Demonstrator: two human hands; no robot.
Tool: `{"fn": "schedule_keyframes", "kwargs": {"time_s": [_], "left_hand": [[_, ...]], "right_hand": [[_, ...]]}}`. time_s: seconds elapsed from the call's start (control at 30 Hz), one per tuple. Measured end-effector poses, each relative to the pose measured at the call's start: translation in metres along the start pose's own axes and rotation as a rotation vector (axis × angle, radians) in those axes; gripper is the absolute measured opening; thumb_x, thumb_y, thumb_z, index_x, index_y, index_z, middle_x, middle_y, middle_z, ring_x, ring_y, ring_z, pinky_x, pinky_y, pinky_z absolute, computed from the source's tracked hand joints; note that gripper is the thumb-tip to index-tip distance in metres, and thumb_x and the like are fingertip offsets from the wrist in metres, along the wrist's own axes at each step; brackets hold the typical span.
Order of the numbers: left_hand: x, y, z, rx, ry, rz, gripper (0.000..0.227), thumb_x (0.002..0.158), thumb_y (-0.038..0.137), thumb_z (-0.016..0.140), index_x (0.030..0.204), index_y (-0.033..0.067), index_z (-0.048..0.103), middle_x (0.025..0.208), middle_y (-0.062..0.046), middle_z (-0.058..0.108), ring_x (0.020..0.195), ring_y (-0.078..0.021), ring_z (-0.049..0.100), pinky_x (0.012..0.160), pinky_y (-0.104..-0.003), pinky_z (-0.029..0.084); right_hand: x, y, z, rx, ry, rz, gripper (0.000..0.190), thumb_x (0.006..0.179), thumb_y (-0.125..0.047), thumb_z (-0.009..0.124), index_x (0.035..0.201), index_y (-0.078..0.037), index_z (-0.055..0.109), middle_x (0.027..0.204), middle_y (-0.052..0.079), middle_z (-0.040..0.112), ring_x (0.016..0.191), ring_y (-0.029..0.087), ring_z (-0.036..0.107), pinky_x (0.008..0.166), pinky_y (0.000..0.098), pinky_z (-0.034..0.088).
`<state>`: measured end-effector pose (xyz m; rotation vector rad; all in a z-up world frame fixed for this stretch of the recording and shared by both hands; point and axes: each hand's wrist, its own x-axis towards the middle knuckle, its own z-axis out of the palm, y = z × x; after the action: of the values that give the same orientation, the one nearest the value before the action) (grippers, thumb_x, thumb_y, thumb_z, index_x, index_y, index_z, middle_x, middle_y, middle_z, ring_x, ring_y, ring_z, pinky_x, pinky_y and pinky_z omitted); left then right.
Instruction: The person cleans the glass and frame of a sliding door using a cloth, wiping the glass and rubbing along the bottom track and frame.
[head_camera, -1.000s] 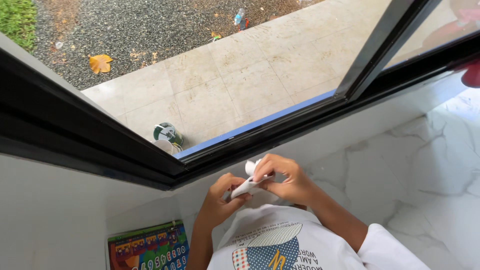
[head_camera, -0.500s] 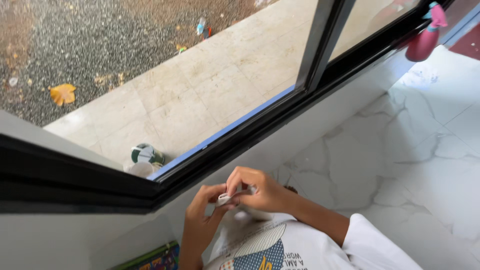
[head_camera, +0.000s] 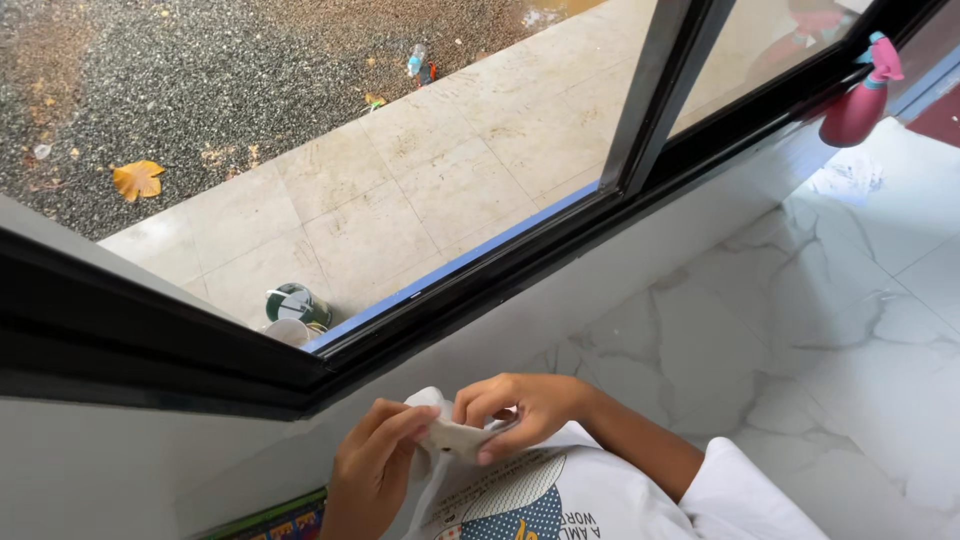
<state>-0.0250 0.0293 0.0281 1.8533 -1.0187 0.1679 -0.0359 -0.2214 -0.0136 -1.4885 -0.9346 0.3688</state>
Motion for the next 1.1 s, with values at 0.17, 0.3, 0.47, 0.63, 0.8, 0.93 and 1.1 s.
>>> {"fn": "schedule_keyframes", "kwargs": {"time_s": [0.17,0.3,0.47,0.63,0.8,0.93,1.1], "left_hand": [[-0.001,-0.002,-0.003,0.034,0.038,-0.034,0.028,0.100,0.008,0.047,0.120,0.0117,0.067,0.092,-0.005,0.062,0.076,-0.0144,0.064,0.068,-0.025,0.053],[-0.005,0.003,-0.007,0.080,0.031,-0.067,0.031,0.099,0.003,0.046,0.121,0.0114,0.066,0.095,-0.005,0.062,0.078,-0.0154,0.065,0.069,-0.025,0.055],[-0.006,0.004,-0.013,0.130,0.232,-0.102,0.020,0.098,0.005,0.052,0.107,0.0086,0.070,0.094,-0.005,0.067,0.082,-0.0154,0.066,0.077,-0.025,0.054],[-0.013,0.011,-0.023,0.193,0.344,-0.178,0.016,0.099,0.007,0.054,0.103,0.0063,0.069,0.099,-0.009,0.070,0.086,-0.0189,0.068,0.079,-0.028,0.053],[-0.024,0.007,-0.033,0.332,0.321,-0.311,0.022,0.099,0.013,0.058,0.117,0.0107,0.071,0.104,-0.008,0.068,0.091,-0.0177,0.068,0.081,-0.028,0.053],[-0.024,0.006,-0.032,0.399,0.293,-0.329,0.018,0.101,0.012,0.058,0.110,0.0118,0.073,0.101,-0.007,0.070,0.089,-0.0188,0.069,0.076,-0.029,0.053],[-0.016,0.007,-0.036,0.353,0.288,-0.120,0.013,0.092,0.002,0.068,0.103,0.0072,0.073,0.103,-0.011,0.072,0.094,-0.0209,0.072,0.083,-0.032,0.060]], "right_hand": [[0.002,-0.007,-0.002,-0.103,-0.042,-0.027,0.017,0.095,-0.027,0.068,0.098,-0.011,0.064,0.115,0.008,0.059,0.098,0.023,0.063,0.090,0.0336,0.051],[-0.002,0.007,0.002,-0.386,-0.075,0.004,0.022,0.096,-0.041,0.064,0.097,-0.019,0.069,0.108,-0.001,0.060,0.090,0.015,0.060,0.090,0.0364,0.040],[-0.009,0.036,0.005,-0.609,-0.075,0.126,0.024,0.095,-0.039,0.062,0.088,-0.016,0.065,0.092,-0.002,0.059,0.075,0.018,0.059,0.082,0.0371,0.042],[-0.017,0.036,-0.011,-0.607,0.097,0.102,0.009,0.095,-0.017,0.065,0.087,-0.012,0.064,0.093,0.001,0.063,0.079,0.023,0.063,0.074,0.0369,0.042],[-0.019,-0.007,-0.043,-0.735,0.240,0.051,0.005,0.095,-0.010,0.065,0.093,-0.015,0.064,0.106,-0.001,0.068,0.092,0.018,0.063,0.085,0.0342,0.044],[-0.022,-0.035,-0.051,-0.795,0.292,-0.036,0.004,0.095,-0.006,0.064,0.094,-0.010,0.065,0.103,0.003,0.067,0.089,0.024,0.062,0.083,0.0378,0.047],[-0.028,-0.056,-0.057,-1.025,0.403,-0.096,0.002,0.096,-0.008,0.065,0.095,-0.007,0.066,0.107,0.005,0.069,0.098,0.026,0.065,0.080,0.0368,0.047]]}}
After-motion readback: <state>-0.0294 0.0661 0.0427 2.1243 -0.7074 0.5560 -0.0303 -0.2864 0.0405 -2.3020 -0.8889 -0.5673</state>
